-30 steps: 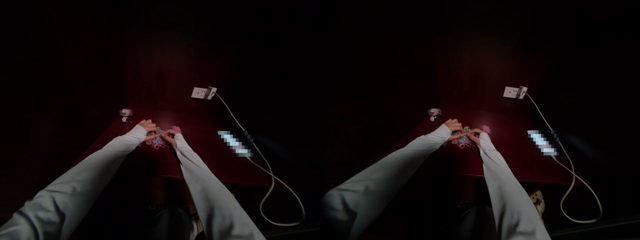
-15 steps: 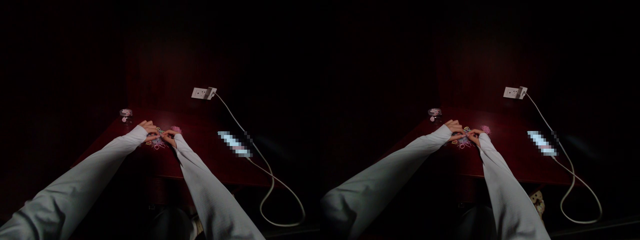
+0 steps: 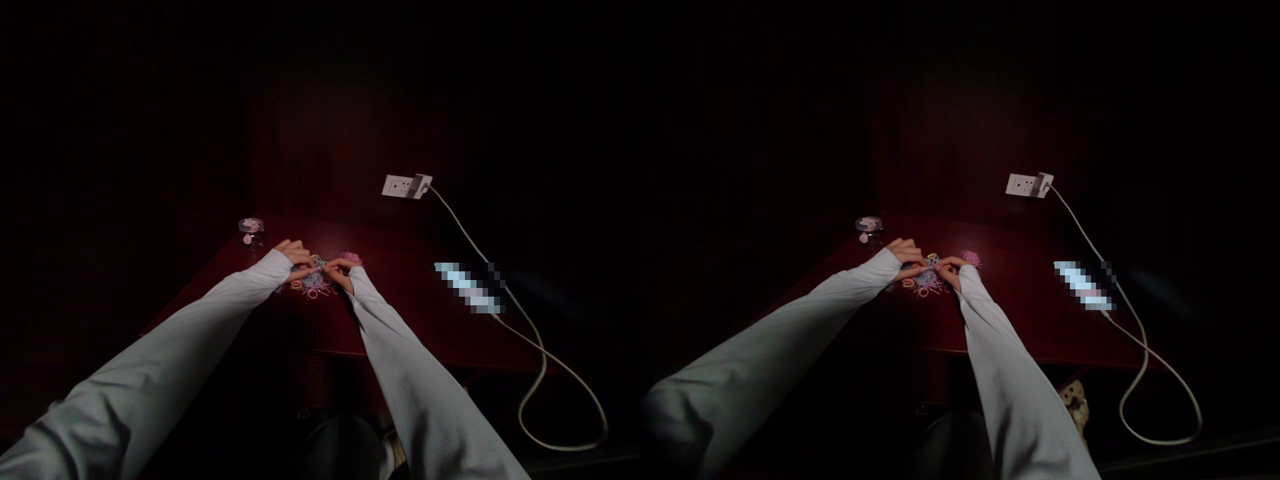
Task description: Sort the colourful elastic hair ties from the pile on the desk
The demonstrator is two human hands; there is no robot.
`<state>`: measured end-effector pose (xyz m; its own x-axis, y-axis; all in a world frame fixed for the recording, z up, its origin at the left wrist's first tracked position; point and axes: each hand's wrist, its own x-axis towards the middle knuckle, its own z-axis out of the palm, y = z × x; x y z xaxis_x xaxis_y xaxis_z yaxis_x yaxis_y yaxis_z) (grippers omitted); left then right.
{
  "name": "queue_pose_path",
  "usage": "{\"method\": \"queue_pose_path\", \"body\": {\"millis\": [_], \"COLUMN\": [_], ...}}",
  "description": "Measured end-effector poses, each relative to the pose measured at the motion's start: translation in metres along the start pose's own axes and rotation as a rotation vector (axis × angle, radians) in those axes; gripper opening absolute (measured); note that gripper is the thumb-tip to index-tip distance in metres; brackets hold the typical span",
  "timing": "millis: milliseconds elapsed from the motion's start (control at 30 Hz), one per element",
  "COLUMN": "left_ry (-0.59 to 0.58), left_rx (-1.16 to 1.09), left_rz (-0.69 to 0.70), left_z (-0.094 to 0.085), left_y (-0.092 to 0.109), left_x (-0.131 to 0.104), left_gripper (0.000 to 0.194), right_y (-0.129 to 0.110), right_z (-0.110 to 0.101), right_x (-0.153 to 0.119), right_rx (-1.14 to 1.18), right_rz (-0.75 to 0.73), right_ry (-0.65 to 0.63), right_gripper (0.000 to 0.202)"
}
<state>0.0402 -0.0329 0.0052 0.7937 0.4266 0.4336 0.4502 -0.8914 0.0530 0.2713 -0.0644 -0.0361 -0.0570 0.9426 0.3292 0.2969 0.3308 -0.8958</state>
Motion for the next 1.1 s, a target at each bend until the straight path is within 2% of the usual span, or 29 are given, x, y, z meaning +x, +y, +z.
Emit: {"method": "queue_pose_path", "body": {"millis": [267, 467, 533, 600, 700, 800, 900, 1000, 1100], "left_ry": [0.017, 0.028, 0.036, 0.034, 0.028, 0.022, 0.034, 0.031, -0.007], "left_rx": [0.0, 0.008, 0.006, 0.01, 0.024, 0.025, 0.013, -0.042, -0.139], "left_rz": [0.011, 0.022, 0.011, -0.016, -0.047, -0.05, -0.066, -0.051, -0.027], "left_z": [0.001, 0.004, 0.008, 0.014, 0.021, 0.022, 0.016, 0.003, -0.01], "left_y": [-0.003, -0.005, -0.008, -0.011, -0.016, -0.019, -0.021, -0.026, -0.036], "left_x": [-0.001, 0.0, 0.0, 0.001, 0.003, 0.004, 0.002, -0.006, -0.019], "left_gripper": [0.032, 0.033, 0.032, 0.03, 0.028, 0.029, 0.034, 0.039, 0.065], "right_y": [-0.001, 0.007, 0.006, 0.003, -0.003, -0.003, -0.001, 0.002, 0.002], "right_z": [0.0, -0.003, -0.009, -0.018, -0.032, -0.041, -0.043, -0.043, -0.044], "right_x": [0.0, 0.002, 0.003, 0.002, -0.001, -0.004, -0.003, -0.002, -0.001], "right_rx": [0.001, -0.052, -0.167, -0.338, -0.55, -0.658, -0.725, -0.761, -0.77], "right_rz": [0.016, -0.009, -0.037, -0.031, 0.089, 0.209, 0.264, 0.302, 0.331], "right_ry": [0.025, 0.061, 0.149, 0.316, 0.546, 0.619, 0.625, 0.607, 0.608], "right_gripper": [0.056, 0.046, 0.041, 0.037, 0.037, 0.04, 0.047, 0.049, 0.049]}}
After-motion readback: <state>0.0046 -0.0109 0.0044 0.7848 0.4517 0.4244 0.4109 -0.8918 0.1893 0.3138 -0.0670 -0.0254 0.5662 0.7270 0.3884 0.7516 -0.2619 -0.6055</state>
